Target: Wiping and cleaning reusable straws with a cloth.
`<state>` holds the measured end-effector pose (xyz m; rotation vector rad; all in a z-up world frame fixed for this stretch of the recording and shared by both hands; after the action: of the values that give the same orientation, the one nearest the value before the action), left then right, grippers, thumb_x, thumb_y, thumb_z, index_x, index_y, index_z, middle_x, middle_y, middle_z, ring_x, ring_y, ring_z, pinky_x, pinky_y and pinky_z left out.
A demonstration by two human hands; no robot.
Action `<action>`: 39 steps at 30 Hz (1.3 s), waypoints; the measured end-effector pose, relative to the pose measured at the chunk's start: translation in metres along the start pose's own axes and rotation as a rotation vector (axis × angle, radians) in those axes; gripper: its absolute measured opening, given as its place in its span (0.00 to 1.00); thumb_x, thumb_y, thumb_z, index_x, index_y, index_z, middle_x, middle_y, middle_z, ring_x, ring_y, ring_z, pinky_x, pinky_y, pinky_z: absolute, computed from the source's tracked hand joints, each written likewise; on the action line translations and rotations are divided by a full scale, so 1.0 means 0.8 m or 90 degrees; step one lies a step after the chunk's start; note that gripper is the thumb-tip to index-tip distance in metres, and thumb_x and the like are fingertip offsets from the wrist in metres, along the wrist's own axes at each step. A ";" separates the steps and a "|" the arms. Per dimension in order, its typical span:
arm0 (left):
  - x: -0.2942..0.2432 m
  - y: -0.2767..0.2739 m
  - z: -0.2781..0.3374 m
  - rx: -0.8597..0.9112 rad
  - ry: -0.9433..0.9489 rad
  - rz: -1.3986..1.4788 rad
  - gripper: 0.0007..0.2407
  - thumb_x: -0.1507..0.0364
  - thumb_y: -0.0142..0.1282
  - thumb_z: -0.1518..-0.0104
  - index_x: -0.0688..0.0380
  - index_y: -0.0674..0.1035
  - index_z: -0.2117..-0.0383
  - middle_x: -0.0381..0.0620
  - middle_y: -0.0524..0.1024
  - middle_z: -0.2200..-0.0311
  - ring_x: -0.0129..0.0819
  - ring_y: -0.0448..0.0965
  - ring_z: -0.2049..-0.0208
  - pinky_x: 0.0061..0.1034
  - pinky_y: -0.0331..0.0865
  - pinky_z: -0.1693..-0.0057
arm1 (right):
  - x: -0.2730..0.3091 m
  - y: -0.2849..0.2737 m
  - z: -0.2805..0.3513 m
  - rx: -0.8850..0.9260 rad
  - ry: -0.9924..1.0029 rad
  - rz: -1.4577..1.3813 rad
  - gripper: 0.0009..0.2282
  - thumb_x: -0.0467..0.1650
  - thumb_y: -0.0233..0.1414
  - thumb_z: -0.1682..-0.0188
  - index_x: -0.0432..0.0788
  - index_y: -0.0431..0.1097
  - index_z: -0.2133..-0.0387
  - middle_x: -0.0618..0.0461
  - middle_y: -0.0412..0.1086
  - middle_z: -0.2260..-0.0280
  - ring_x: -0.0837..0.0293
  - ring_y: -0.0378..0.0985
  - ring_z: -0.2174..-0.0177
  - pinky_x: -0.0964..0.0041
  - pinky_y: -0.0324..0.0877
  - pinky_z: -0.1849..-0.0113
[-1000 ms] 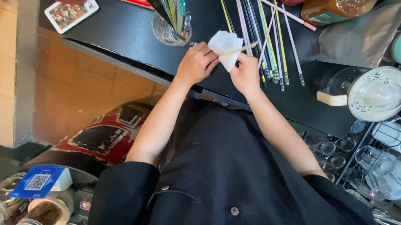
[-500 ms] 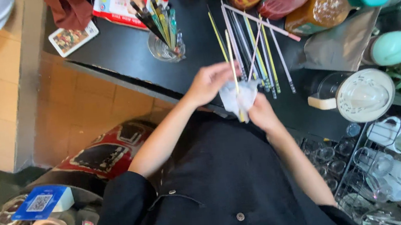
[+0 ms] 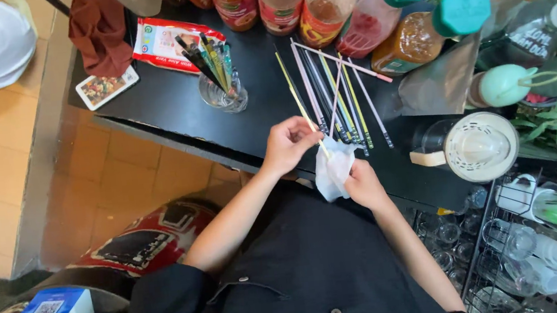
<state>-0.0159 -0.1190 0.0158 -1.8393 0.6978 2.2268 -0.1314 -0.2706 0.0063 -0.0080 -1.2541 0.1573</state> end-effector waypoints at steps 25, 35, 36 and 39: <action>-0.107 0.035 0.059 -0.130 0.264 -0.224 0.11 0.76 0.56 0.37 0.64 0.78 0.50 0.44 0.79 0.59 0.26 0.76 0.62 0.22 0.71 0.53 | 0.034 -0.007 -0.010 -0.083 -0.105 -0.090 0.08 0.27 0.55 0.47 0.36 0.76 0.57 0.56 0.78 0.62 0.67 0.78 0.61 0.69 0.73 0.58; -0.008 0.037 0.085 0.141 0.018 -0.221 0.07 0.73 0.53 0.35 0.64 0.80 0.57 0.43 0.82 0.72 0.24 0.82 0.71 0.21 0.74 0.60 | 0.049 -0.043 -0.013 -0.257 -0.181 -0.200 0.09 0.25 0.56 0.47 0.34 0.74 0.54 0.53 0.76 0.58 0.63 0.77 0.59 0.68 0.72 0.55; -0.009 0.033 0.087 0.135 0.048 -0.227 0.07 0.73 0.54 0.35 0.64 0.81 0.57 0.44 0.84 0.71 0.24 0.83 0.69 0.22 0.74 0.59 | 0.045 -0.053 -0.015 -0.292 -0.187 -0.218 0.09 0.25 0.56 0.46 0.34 0.74 0.54 0.53 0.76 0.57 0.62 0.77 0.58 0.67 0.73 0.55; -0.015 0.017 0.089 0.129 -0.014 -0.279 0.09 0.72 0.52 0.35 0.60 0.83 0.56 0.43 0.85 0.70 0.24 0.83 0.70 0.21 0.76 0.60 | 0.055 -0.089 -0.011 -0.371 -0.235 -0.342 0.10 0.23 0.54 0.44 0.35 0.70 0.49 0.50 0.74 0.52 0.58 0.76 0.53 0.62 0.72 0.49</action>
<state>-0.0815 -0.0965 0.0399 -1.6729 0.4432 1.8223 -0.1015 -0.3348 0.0515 -0.1487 -1.5869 -0.7016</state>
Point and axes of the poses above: each hand's wrist, its own z-axis away from the middle knuckle, its own y-axis out of the palm, x = y × z, the point moved 8 cm from there along -z, towards the middle knuckle
